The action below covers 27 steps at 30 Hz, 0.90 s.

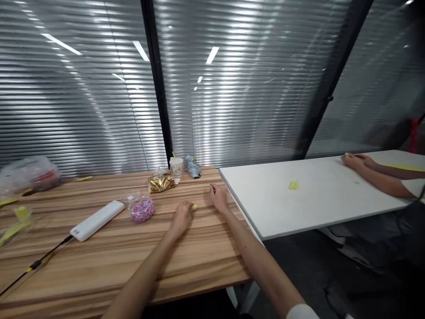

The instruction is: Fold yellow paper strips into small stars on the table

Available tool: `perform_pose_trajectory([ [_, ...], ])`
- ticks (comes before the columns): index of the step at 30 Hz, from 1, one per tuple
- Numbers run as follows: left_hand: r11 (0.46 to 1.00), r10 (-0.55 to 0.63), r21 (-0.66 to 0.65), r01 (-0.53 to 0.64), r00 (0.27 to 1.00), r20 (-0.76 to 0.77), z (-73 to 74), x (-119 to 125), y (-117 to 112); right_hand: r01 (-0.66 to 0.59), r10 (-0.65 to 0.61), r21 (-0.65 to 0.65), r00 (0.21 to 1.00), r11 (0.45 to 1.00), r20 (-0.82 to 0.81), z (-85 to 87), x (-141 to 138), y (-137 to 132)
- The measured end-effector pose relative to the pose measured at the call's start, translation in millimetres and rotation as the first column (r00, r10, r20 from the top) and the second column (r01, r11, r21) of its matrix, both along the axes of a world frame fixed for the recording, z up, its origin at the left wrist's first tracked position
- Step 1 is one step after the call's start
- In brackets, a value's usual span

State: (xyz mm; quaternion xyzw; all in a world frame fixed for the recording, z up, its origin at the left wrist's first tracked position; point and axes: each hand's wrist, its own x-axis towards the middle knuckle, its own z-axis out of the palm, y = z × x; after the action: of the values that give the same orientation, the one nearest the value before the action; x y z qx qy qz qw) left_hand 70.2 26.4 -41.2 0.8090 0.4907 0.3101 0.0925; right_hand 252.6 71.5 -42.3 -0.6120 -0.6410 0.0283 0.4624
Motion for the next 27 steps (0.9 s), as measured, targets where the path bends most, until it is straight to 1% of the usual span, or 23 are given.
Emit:
perform_pose_trajectory([
  [2, 0.998, 0.031, -0.063, -0.019, 0.980, 0.197, 0.7, -2, 2, -0.061, 0.062, -0.017, 0.996, 0.998, 0.071, 2.2, -4, -5],
  [3, 0.994, 0.058, -0.106, -0.028, 0.952, 0.299, 1.3, -2, 3, -0.111, 0.113, -0.028, 0.988, 0.993, 0.109, 3.6, -7, -8],
  [5, 0.977, 0.120, -0.213, -0.018, 0.873, 0.473, 2.8, -4, 5, -0.218, 0.221, -0.036, 0.962, 0.975, 0.162, 7.0, -13, -15],
  [7, 0.951, 0.172, -0.309, 0.026, 0.785, 0.595, 4.8, -6, 5, -0.311, 0.312, -0.032, 0.934, 0.950, 0.174, 10.8, -20, -21],
  [9, 0.929, 0.212, -0.365, 0.067, 0.711, 0.670, 7.0, -7, 3, -0.393, 0.393, -0.032, 0.909, 0.919, 0.137, 14.3, -29, -27],
  [11, 0.917, 0.234, -0.388, 0.094, 0.661, 0.713, 9.2, -8, 1, -0.471, 0.474, -0.047, 0.879, 0.881, 0.061, 16.8, -38, -31],
  [13, 0.917, 0.237, -0.386, 0.104, 0.634, 0.736, 10.8, -9, -1, -0.562, 0.561, -0.086, 0.827, 0.823, -0.038, 17.7, -44, -33],
  [15, 0.924, 0.234, -0.371, 0.090, 0.636, 0.736, 12.1, -10, -3, -0.642, 0.622, -0.140, 0.766, 0.754, -0.160, 16.8, -48, -33],
  [17, 0.932, 0.229, -0.357, 0.068, 0.652, 0.723, 13.0, -12, -3, -0.689, 0.631, -0.180, 0.719, 0.702, -0.291, 14.7, -48, -31],
  [19, 0.929, 0.225, -0.362, 0.082, 0.650, 0.726, 13.9, -14, -3, -0.700, 0.598, -0.191, 0.696, 0.688, -0.398, 12.4, -47, -27],
  [20, 0.922, 0.230, -0.373, 0.101, 0.632, 0.740, 14.3, -15, -3, -0.700, 0.579, -0.184, 0.686, 0.690, -0.440, 11.6, -46, -26],
  [21, 0.914, 0.240, -0.387, 0.124, 0.603, 0.761, 14.6, -16, -2, -0.698, 0.561, -0.173, 0.676, 0.694, -0.478, 11.3, -46, -25],
  [23, 0.892, 0.271, -0.413, 0.186, 0.512, 0.815, 15.3, -17, 0, -0.691, 0.528, -0.138, 0.651, 0.709, -0.546, 11.7, -44, -24],
  [25, 0.864, 0.294, -0.425, 0.270, 0.414, 0.861, 16.5, -19, 2, -0.686, 0.504, -0.108, 0.624, 0.720, -0.597, 13.1, -43, -24],
  [27, 0.829, 0.292, -0.417, 0.372, 0.348, 0.891, 18.6, -21, 3, -0.684, 0.487, -0.095, 0.602, 0.723, -0.632, 14.4, -42, -25],
])
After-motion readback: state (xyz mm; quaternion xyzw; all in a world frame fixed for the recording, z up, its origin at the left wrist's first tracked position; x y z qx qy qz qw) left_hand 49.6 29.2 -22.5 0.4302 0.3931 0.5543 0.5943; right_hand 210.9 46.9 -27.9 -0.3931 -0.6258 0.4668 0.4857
